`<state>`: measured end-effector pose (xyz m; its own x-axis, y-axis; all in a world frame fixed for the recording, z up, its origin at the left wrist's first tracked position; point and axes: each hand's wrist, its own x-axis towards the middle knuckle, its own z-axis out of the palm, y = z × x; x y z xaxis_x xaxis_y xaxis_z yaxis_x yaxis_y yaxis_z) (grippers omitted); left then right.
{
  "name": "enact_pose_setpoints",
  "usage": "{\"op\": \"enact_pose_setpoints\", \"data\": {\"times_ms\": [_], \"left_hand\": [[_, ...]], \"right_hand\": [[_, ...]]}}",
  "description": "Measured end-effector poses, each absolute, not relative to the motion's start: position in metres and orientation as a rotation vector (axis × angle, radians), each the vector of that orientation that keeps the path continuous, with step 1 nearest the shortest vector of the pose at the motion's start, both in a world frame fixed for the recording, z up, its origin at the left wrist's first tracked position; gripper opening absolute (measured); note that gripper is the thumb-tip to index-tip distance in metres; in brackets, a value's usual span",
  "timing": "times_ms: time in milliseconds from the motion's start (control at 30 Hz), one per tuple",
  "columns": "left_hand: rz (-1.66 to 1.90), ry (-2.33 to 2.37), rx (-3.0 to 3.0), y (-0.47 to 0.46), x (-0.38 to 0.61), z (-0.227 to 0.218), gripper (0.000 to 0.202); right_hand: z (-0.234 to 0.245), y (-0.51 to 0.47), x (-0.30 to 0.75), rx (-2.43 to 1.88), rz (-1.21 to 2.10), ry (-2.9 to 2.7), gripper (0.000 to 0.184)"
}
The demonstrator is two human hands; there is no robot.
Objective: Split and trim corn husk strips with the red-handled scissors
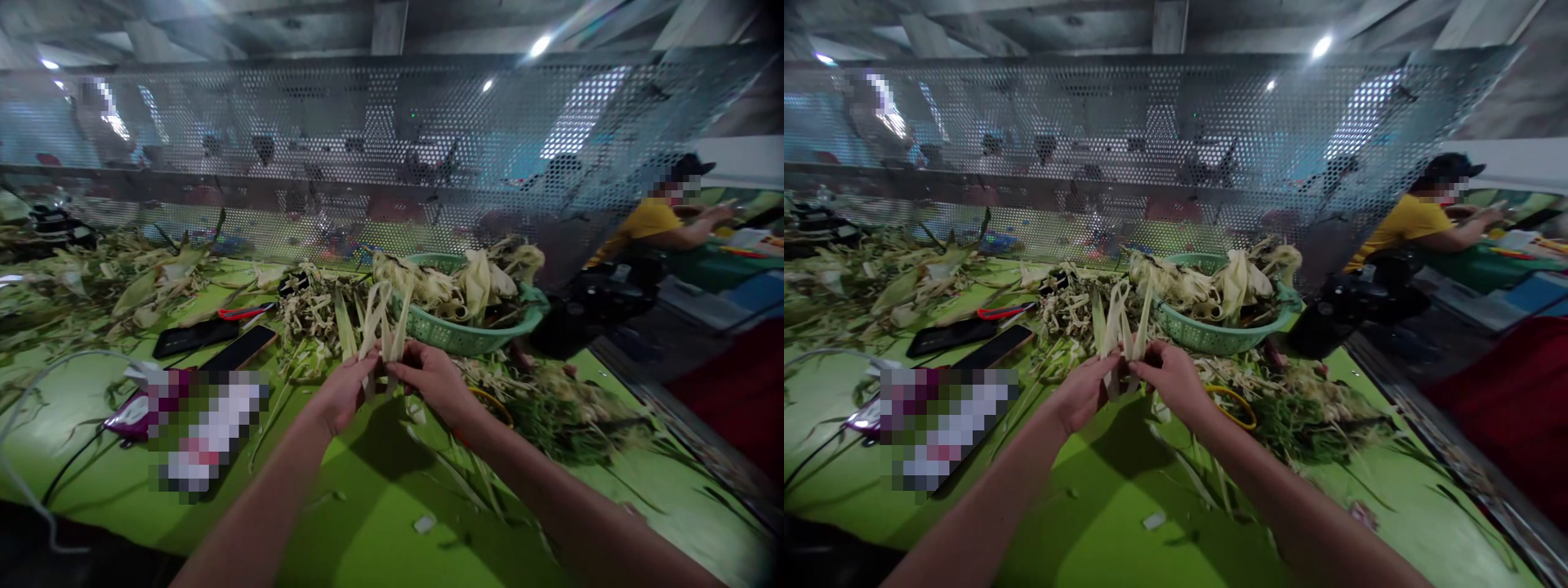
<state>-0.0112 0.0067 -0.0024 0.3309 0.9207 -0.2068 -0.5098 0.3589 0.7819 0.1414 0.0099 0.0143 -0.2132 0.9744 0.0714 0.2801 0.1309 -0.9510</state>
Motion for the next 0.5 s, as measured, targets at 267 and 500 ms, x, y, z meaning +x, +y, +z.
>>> {"op": "enact_pose_setpoints", "data": {"times_ms": [267, 500], "left_hand": [[1.03, 0.713, 0.697, 0.012, -0.015, -0.013, 0.03], [1.038, 0.665, 0.673, 0.009, -0.014, -0.007, 0.025]], "right_hand": [[0.018, 0.007, 0.138, -1.191, 1.276, -1.544, 0.031], [0.015, 0.007, 0.139, -1.203, 1.234, -1.546, 0.031]]}}
